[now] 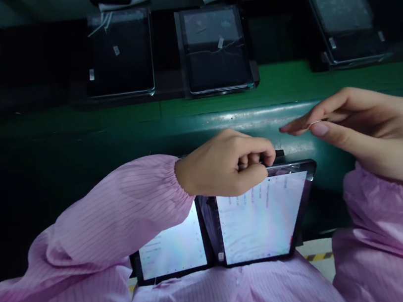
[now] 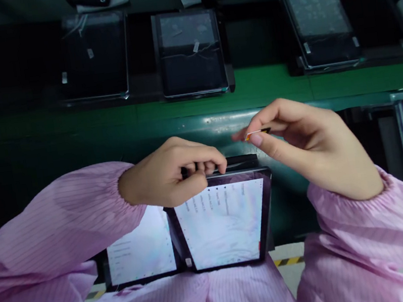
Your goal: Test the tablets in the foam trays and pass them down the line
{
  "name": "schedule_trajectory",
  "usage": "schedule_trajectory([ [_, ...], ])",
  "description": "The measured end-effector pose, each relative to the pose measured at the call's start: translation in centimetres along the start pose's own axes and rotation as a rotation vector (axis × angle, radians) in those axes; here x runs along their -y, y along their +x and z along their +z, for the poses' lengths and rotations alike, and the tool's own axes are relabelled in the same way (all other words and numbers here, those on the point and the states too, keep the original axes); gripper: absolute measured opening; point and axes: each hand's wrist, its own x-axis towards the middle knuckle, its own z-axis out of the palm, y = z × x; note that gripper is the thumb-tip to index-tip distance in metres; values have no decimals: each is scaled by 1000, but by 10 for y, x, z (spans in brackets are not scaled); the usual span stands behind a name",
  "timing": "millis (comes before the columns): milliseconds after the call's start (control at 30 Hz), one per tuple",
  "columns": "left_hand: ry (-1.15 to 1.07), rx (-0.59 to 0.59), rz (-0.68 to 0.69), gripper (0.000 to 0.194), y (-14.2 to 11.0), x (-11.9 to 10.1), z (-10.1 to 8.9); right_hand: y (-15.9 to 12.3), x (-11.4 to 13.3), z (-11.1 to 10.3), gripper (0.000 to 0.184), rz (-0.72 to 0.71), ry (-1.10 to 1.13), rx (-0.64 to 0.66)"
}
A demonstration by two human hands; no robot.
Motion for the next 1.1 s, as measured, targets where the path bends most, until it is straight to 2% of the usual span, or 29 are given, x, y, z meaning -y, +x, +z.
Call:
schedule_trajectory([
  [100,-30,18,4,10,0,3,-1,-2,1,3,6,-110,-222,-169],
  [200,-94,87,16,14,2,9,-1,-6,3,7,8,-58,-212,-279],
  [267,-141,135,-2,18,3,12,-2,-6,4,10,9,4,-108,-215],
  [333,-209,149,-55,23,3,13,-4,-4,6,16,8,23,-12,-82],
  [400,-278,134,-116,25,0,14,-7,0,10,23,7,13,47,26],
  [467,-329,102,-166,24,-7,14,-10,6,14,31,9,14,61,77],
  [533,-385,34,-196,19,-19,15,-13,12,20,40,14,22,47,132],
  [600,-468,-83,-239,16,-32,17,-13,17,25,47,20,16,10,200],
  [733,-598,-299,-332,28,-57,20,-8,26,34,60,27,-9,-98,304],
  [833,-667,-402,-329,37,-66,19,-5,31,40,67,29,-8,-123,402],
  [1100,-755,-382,-327,37,-80,19,-12,37,51,76,24,-44,-153,481],
])
